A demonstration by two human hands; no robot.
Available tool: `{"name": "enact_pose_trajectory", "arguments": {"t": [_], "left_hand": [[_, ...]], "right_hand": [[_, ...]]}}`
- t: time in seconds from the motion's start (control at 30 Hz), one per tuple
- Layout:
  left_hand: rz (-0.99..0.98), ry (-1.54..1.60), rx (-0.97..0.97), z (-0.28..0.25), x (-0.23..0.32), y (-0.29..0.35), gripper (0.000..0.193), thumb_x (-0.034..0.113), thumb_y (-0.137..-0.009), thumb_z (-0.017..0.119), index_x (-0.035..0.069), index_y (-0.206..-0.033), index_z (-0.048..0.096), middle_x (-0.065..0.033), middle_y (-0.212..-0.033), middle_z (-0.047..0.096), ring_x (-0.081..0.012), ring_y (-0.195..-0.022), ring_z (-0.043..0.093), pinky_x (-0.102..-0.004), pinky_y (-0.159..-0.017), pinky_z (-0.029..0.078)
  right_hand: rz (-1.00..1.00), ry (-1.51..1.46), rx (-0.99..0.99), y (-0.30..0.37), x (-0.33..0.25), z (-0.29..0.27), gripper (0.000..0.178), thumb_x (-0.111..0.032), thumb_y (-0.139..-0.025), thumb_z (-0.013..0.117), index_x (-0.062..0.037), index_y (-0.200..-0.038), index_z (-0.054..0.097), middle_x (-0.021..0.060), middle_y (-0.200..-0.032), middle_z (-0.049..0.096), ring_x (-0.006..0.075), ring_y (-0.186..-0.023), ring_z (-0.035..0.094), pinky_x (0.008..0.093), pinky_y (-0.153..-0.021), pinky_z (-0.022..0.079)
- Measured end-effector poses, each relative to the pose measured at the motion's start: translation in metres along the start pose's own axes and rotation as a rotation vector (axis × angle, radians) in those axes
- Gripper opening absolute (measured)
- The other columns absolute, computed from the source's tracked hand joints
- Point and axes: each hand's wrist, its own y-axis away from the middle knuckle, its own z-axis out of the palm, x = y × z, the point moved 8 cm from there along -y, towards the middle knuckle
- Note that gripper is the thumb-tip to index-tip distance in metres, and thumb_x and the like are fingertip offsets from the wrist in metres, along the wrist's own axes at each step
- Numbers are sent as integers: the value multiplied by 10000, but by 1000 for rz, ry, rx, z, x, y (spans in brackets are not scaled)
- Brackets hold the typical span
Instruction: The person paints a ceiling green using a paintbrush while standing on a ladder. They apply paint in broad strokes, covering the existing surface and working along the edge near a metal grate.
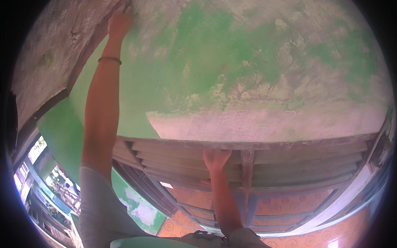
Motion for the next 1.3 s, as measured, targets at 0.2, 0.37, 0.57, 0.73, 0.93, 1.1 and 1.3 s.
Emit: {"name": "enact_pose_trajectory", "arguments": {"t": [0.2, 0.37, 0.57, 0.73, 0.93, 1.1, 1.3], "left_hand": [[-622, 986, -63, -8, 38, 44, 506, 327, -985, 519, 83, -1415, 626, -62, -623, 579, -165, -471, 526, -361, -499, 449], [-398, 369, -84, -19, 20, 44, 489, 346, -1006, 559, 179, -1464, 600, -188, -921, 746, -293, -703, 704, -417, -687, 556], [-452, 310, -141, -27, 26, 39, 475, 366, -1005, 555, 188, -1440, 622, -181, -943, 756, -289, -700, 719, -416, -692, 571], [-381, 365, 82, -19, 8, 55, 481, 386, -1007, 556, 139, -1411, 643, -187, -931, 750, -271, -650, 705, -399, -640, 569], [-348, 248, -186, -22, 24, 27, 497, 370, -1006, 565, 76, -1397, 646, -66, -664, 652, -178, -507, 598, -369, -530, 490], [-796, 829, 130, -9, -19, 65, 499, 390, -996, 561, 114, -1404, 643, -223, -1097, 746, -338, -853, 746, -424, -790, 577], [-89, 25, -24, -22, 7, 23, 503, 386, -995, 555, 104, -1400, 649, -155, -906, 730, -220, -555, 654, -367, -640, 557]], "right_hand": [[-159, 209, 486, 12, -1, 19, 497, -517, -1013, 463, -200, -1378, 580, -32, -1275, 622, 191, -1114, 594, 351, -777, 467], [-140, 209, 570, 16, 5, 13, 481, -513, -1015, 475, -209, -1369, 592, -42, -1249, 645, 186, -1092, 627, 343, -747, 523], [-178, 213, 476, 9, -4, 21, 563, -521, -1034, 440, -174, -1473, 502, -15, -1454, 523, 226, -1327, 480, 418, -1097, 350], [-166, 255, 515, 10, 1, 24, 479, -516, -1007, 491, -193, -1335, 620, -62, -1254, 664, 167, -1111, 640, 348, -866, 529], [-184, 173, 501, 10, -6, 21, 543, -482, -1058, 407, -160, -1488, 482, 14, -1505, 499, 247, -1391, 436, 408, -1197, 298], [-145, 293, 384, 9, -5, 0, 559, -496, -1052, 412, -161, -1496, 475, 22, -1515, 488, 253, -1395, 433, 416, -1198, 296], [-182, 191, 471, 8, -2, 23, 573, -511, -1048, 423, -161, -1497, 481, 9, -1529, 476, 258, -1407, 425, 448, -1206, 282]]}}
